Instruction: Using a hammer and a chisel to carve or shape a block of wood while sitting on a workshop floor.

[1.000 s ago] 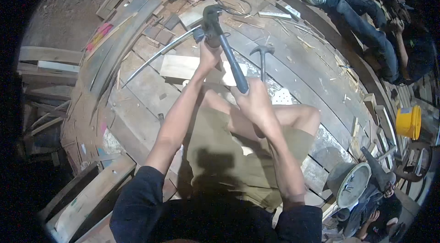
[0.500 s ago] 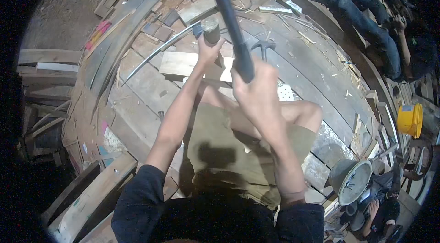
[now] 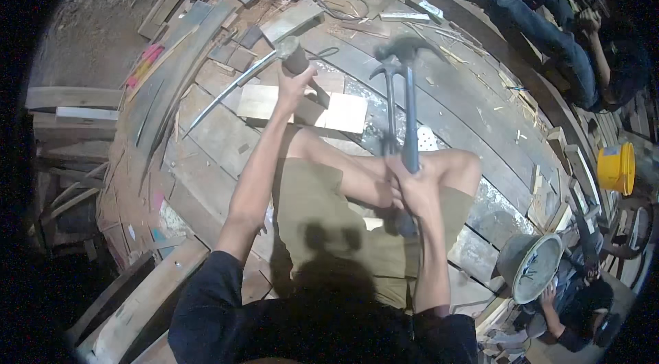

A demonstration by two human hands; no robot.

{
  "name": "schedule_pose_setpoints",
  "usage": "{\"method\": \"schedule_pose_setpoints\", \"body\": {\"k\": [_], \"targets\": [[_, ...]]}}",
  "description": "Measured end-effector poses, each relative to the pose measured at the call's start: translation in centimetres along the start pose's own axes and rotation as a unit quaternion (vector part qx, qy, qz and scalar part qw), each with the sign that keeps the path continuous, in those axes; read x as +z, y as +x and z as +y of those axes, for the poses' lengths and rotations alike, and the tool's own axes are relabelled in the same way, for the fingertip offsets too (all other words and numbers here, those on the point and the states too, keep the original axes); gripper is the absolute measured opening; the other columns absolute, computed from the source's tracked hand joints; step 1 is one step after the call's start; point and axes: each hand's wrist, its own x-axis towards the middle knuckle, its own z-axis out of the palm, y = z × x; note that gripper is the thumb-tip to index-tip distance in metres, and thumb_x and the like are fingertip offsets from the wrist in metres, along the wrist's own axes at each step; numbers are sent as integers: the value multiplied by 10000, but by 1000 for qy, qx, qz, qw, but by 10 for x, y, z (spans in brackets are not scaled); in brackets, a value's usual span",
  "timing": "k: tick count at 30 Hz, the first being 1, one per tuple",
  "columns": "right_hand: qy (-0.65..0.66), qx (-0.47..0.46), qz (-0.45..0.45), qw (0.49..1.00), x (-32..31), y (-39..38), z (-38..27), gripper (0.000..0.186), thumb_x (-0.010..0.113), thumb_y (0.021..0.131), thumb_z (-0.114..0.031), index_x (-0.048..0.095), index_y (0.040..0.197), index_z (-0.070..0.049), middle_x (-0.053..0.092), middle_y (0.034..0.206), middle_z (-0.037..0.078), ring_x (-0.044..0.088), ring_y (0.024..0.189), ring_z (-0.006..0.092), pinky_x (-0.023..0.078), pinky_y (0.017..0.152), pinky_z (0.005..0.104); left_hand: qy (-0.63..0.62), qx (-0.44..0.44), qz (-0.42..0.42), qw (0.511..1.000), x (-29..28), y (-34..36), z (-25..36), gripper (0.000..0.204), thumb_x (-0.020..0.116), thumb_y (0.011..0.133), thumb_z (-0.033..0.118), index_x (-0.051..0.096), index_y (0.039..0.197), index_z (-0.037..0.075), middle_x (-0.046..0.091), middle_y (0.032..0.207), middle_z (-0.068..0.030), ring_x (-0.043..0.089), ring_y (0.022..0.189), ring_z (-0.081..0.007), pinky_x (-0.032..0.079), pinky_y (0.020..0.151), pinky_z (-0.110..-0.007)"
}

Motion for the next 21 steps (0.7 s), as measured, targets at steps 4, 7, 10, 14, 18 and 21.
{"method": "schedule_pose_setpoints", "body": {"k": [4, 7, 10, 14, 18, 21], "targets": [[29, 71, 51, 996, -43, -8, 43, 237, 616, 889, -131, 469, 708, -90, 403, 498, -26, 360, 357, 63, 276, 319, 232, 12, -1, 45, 999, -13, 11, 24, 247, 745, 788, 133, 597, 955, 27, 629, 822, -31, 605, 737, -123, 492, 665, -263], [31, 112, 69, 991, -69, -13, 81, 234, 613, 879, -122, 458, 708, -86, 394, 494, -22, 380, 359, 75, 282, 314, 241, -19, 49, 59, 997, -19, 15, 38, 287, 754, 784, 145, 584, 988, 34, 623, 843, -37, 606, 751, -124, 493, 688, -260], [18, 155, 83, 984, -86, -16, 108, 212, 615, 868, -124, 478, 718, -62, 397, 499, -18, 374, 360, 78, 287, 319, 251, -20, 18, 45, 999, -23, 14, 41, 366, 772, 771, 173, 558, 1031, 31, 611, 889, -56, 606, 775, -131, 496, 707, -267], [94, 187, 62, 976, -95, -5, 119, 175, 617, 857, -112, 506, 745, -37, 385, 506, -27, 362, 375, 76, 277, 338, 245, -31, -29, 116, 992, -28, 7, 29, 318, 769, 769, 157, 581, 979, 9, 617, 890, -49, 615, 730, -161, 508, 707, -289], [95, 148, 28, 984, -93, 8, 119, 180, 631, 857, -127, 518, 752, -34, 392, 516, -28, 370, 387, 70, 289, 343, 242, -72, -75, 182, 978, -36, -20, 12, 213, 706, 814, 111, 595, 956, -1, 628, 866, -77, 619, 714, -159, 538, 703, -314], [40, 161, 26, 986, -92, 11, 121, 194, 627, 863, -132, 488, 744, -67, 406, 539, -29, 375, 395, 61, 301, 348, 230, -135, -69, 184, 971, -45, -57, 5, 221, 684, 837, 137, 605, 991, -2, 645, 960, -89, 626, 868, -172, 504, 806, -329]]}}
